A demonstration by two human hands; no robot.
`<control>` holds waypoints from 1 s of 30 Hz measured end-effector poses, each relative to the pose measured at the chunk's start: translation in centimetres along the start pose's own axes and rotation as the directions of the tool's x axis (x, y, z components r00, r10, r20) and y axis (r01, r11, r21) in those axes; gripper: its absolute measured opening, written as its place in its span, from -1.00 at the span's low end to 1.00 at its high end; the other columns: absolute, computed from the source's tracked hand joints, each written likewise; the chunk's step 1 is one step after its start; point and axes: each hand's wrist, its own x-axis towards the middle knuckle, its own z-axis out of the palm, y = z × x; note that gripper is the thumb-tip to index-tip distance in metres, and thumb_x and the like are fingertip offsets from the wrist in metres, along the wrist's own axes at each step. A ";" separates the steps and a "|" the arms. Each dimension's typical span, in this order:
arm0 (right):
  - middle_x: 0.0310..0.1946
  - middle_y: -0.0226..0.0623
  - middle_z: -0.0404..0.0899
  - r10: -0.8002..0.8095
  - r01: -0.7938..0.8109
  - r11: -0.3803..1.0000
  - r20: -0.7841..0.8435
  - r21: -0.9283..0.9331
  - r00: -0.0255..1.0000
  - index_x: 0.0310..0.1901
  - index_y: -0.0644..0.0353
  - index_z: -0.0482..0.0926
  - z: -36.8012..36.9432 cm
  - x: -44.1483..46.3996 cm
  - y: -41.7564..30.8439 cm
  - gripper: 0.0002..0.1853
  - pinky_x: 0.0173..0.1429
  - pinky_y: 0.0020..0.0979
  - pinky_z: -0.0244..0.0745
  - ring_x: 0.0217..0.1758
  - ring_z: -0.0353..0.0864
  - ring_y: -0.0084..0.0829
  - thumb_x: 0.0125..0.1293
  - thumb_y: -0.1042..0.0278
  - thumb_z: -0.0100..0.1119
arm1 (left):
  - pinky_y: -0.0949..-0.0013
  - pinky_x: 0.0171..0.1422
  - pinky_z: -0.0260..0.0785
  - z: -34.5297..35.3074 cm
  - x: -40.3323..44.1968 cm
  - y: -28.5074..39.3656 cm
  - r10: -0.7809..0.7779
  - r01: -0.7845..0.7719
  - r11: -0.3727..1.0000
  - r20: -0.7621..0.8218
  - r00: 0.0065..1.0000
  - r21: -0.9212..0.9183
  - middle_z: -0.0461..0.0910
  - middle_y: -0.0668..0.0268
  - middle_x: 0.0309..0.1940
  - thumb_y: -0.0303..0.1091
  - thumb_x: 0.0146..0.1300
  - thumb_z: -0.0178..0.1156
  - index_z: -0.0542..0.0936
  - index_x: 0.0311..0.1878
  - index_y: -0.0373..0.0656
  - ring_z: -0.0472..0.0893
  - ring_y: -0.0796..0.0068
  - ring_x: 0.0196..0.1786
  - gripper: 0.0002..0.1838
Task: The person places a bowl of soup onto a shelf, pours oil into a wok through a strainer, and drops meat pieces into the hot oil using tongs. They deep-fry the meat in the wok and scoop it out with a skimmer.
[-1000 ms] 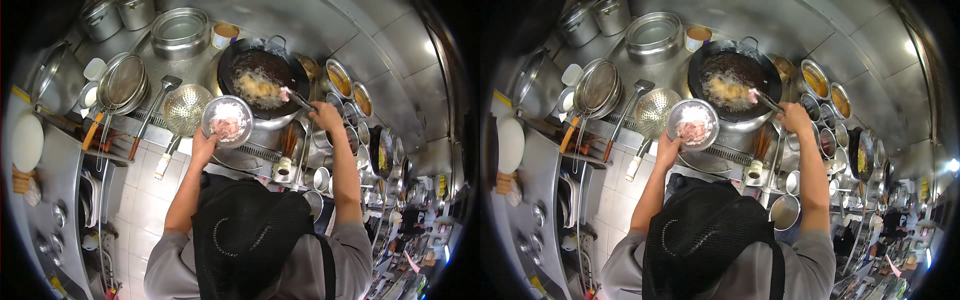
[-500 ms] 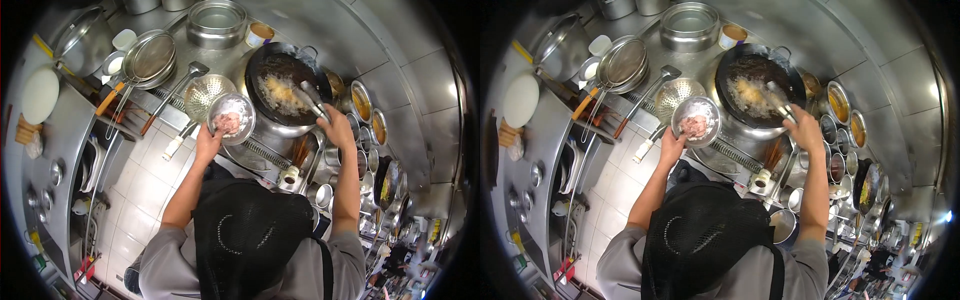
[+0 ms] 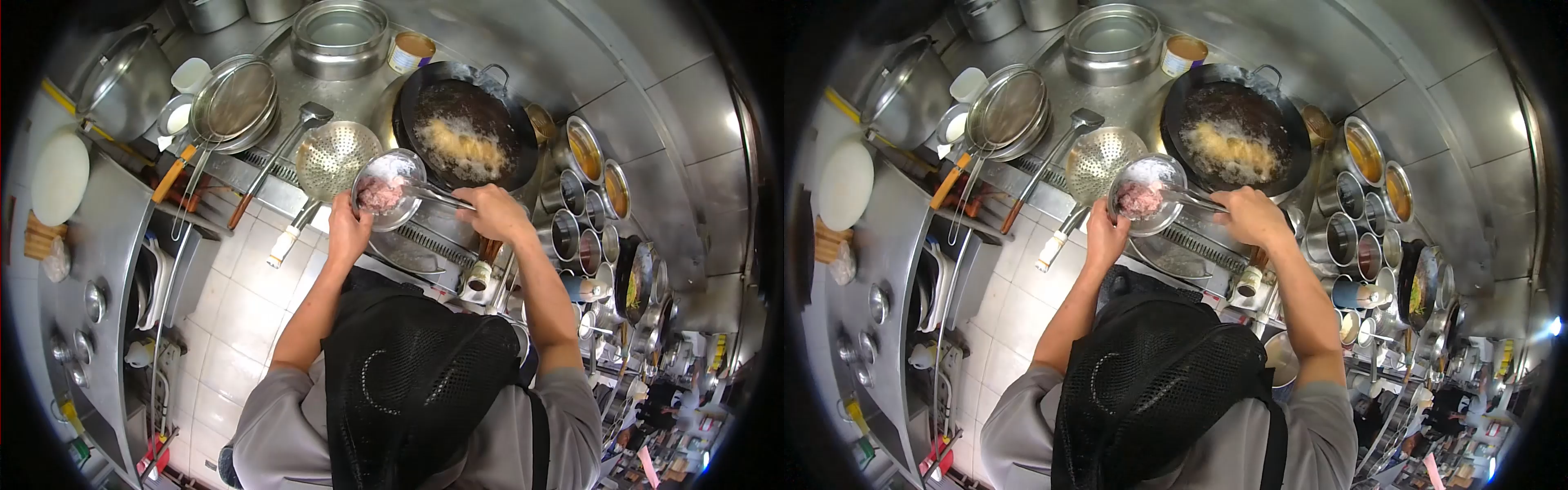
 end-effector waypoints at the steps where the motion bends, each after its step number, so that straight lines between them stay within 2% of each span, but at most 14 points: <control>1: -0.09 0.02 0.68 0.007 -0.005 0.999 -0.049 0.040 0.999 0.15 0.09 0.62 -0.7 -0.7 0.1 -0.59 0.17 -0.07 0.52 0.03 0.65 0.03 0.25 0.28 0.27 | 0.11 -0.13 0.42 0.3 0.3 -0.8 -0.012 0.012 1.000 0.013 1.000 0.018 0.56 -0.10 -0.24 -0.48 0.12 0.19 0.50 -0.04 -0.43 0.59 0.00 -0.24 -0.67; 3: -0.09 0.02 0.69 0.021 -0.013 0.997 -0.103 0.078 0.994 0.13 0.09 0.63 -2.0 -1.5 0.9 -0.60 0.16 -0.07 0.52 0.02 0.65 0.03 0.25 0.29 0.28 | 0.13 -0.14 0.43 0.8 0.8 -1.7 -0.018 0.017 0.999 0.029 0.999 0.033 0.58 -0.11 -0.24 -0.46 0.12 0.22 0.51 -0.05 -0.41 0.61 0.01 -0.23 -0.67; 5: -0.11 0.04 0.68 0.082 -0.047 0.987 -0.226 0.155 0.971 0.10 0.10 0.64 -3.2 -2.2 1.9 -0.62 0.15 -0.07 0.52 0.00 0.65 0.05 0.23 0.31 0.29 | 0.14 -0.14 0.45 1.3 1.2 -2.1 -0.146 0.152 0.978 0.051 0.988 -0.143 0.62 -0.10 -0.28 -0.41 0.13 0.27 0.52 -0.05 -0.37 0.65 0.01 -0.24 -0.66; 6: -0.12 0.05 0.68 0.105 -0.074 0.987 -0.217 0.145 0.970 0.09 0.12 0.65 -4.1 -2.2 2.2 -0.62 0.14 -0.07 0.52 -0.01 0.66 0.04 0.22 0.30 0.30 | 0.32 -0.20 0.53 1.4 1.6 -2.3 -0.138 0.146 0.983 0.074 0.988 -0.110 0.68 0.08 -0.26 -0.47 0.18 0.25 0.50 0.01 -0.38 0.69 0.39 -0.27 -0.66; 10: -0.11 0.04 0.69 0.230 -0.239 0.971 -0.251 -0.005 0.940 0.05 0.11 0.66 -3.5 0.0 5.7 -0.63 0.15 -0.05 0.54 0.00 0.66 0.09 0.21 0.24 0.32 | 0.34 -0.34 0.55 0.6 0.9 -0.7 -0.276 0.303 0.925 0.145 0.950 -0.227 0.68 0.11 -0.25 -0.51 0.19 0.24 0.48 0.05 -0.37 0.68 0.42 -0.31 -0.65; 13: -0.10 0.09 0.68 0.324 -0.340 0.924 -0.111 -0.174 0.939 0.02 0.12 0.66 -1.5 3.7 7.6 -0.62 0.17 -0.04 0.55 0.02 0.66 0.10 0.20 0.17 0.35 | 0.35 -0.36 0.57 1.2 0.3 -4.4 -0.157 0.165 0.963 0.058 0.986 -0.212 0.67 0.13 -0.25 -0.51 0.20 0.23 0.48 0.05 -0.37 0.67 0.44 -0.33 -0.66; 14: -0.07 0.12 0.67 0.339 -0.346 0.912 -0.071 -0.218 0.938 0.00 0.19 0.65 -1.2 4.3 7.7 -0.59 0.20 -0.07 0.56 0.04 0.66 0.07 0.19 0.12 0.36 | 0.36 -0.36 0.58 1.3 0.0 -5.5 -0.181 0.190 0.957 0.058 0.982 -0.221 0.66 0.15 -0.25 -0.50 0.21 0.22 0.47 0.05 -0.37 0.67 0.45 -0.35 -0.66; 18: -0.01 0.08 0.65 0.389 -0.400 0.887 -0.094 -0.232 0.916 -0.02 0.26 0.64 -0.7 4.4 9.5 -0.58 0.20 -0.07 0.55 0.09 0.64 0.09 0.23 0.10 0.35 | 0.37 -0.35 0.58 -0.6 -0.8 -3.7 -0.281 0.294 0.934 0.091 0.955 -0.202 0.66 0.16 -0.25 -0.49 0.22 0.22 0.48 0.07 -0.37 0.67 0.45 -0.35 -0.65; 21: -0.03 0.07 0.65 0.371 -0.411 0.886 -0.205 -0.213 0.906 0.13 0.26 0.52 -2.3 1.9 9.0 -0.49 0.15 -0.04 0.56 0.06 0.64 0.09 0.24 0.14 0.33 | 0.37 -0.35 0.58 -0.7 -0.9 -3.0 -0.308 0.321 0.920 0.094 0.947 -0.223 0.65 0.16 -0.25 -0.49 0.22 0.22 0.48 0.06 -0.37 0.67 0.45 -0.35 -0.66; 23: -0.03 0.06 0.65 0.301 -0.361 0.916 -0.295 -0.175 0.907 0.16 0.24 0.49 -3.4 -0.1 7.9 -0.50 0.12 -0.04 0.55 0.05 0.65 0.07 0.25 0.18 0.31 | 0.36 -0.35 0.58 -0.6 -0.6 -2.1 -0.265 0.273 0.922 0.067 0.962 -0.274 0.65 0.16 -0.26 -0.48 0.22 0.21 0.48 0.03 -0.37 0.67 0.44 -0.35 -0.68; 25: -0.04 0.04 0.66 0.247 -0.306 0.939 -0.310 -0.156 0.918 0.18 0.19 0.50 -4.1 -1.6 5.8 -0.51 0.12 -0.04 0.55 0.05 0.64 0.04 0.24 0.23 0.31 | 0.35 -0.30 0.54 -0.2 -0.1 -2.8 -0.333 0.341 0.924 0.075 0.940 -0.171 0.64 0.16 -0.28 -0.46 0.20 0.22 0.50 0.01 -0.38 0.64 0.44 -0.36 -0.67; 27: -0.05 0.03 0.66 0.031 -0.054 0.996 -0.276 -0.076 0.961 0.18 0.15 0.50 -3.9 -2.8 3.5 -0.51 0.12 -0.04 0.55 0.04 0.65 0.04 0.23 0.27 0.32 | 0.21 -0.31 0.42 0.3 0.2 -2.1 -0.125 0.121 0.990 -0.053 0.991 -0.066 0.55 0.10 -0.48 -0.35 0.19 0.28 0.49 -0.17 -0.37 0.58 0.29 -0.42 -0.72; 28: -0.06 0.01 0.67 -0.035 0.013 0.996 -0.258 -0.084 0.966 0.16 0.14 0.50 -3.7 -3.0 1.5 -0.53 0.10 -0.04 0.55 0.02 0.65 0.03 0.22 0.28 0.33 | 0.16 -0.26 0.39 0.5 0.4 -2.2 -0.145 0.142 0.986 -0.037 0.989 -0.086 0.52 0.08 -0.48 -0.35 0.19 0.26 0.50 -0.19 -0.36 0.54 0.21 -0.42 -0.74; 30: -0.02 -0.04 0.66 -0.028 0.013 0.988 -0.091 -0.155 0.995 0.17 0.11 0.49 -2.0 -1.9 -0.2 -0.55 0.09 -0.05 0.56 0.02 0.66 0.01 0.25 0.26 0.31 | 0.15 -0.26 0.39 0.4 0.5 -1.7 -0.092 0.092 0.994 -0.001 0.996 -0.053 0.52 0.06 -0.47 -0.37 0.18 0.26 0.50 -0.19 -0.36 0.54 0.17 -0.41 -0.74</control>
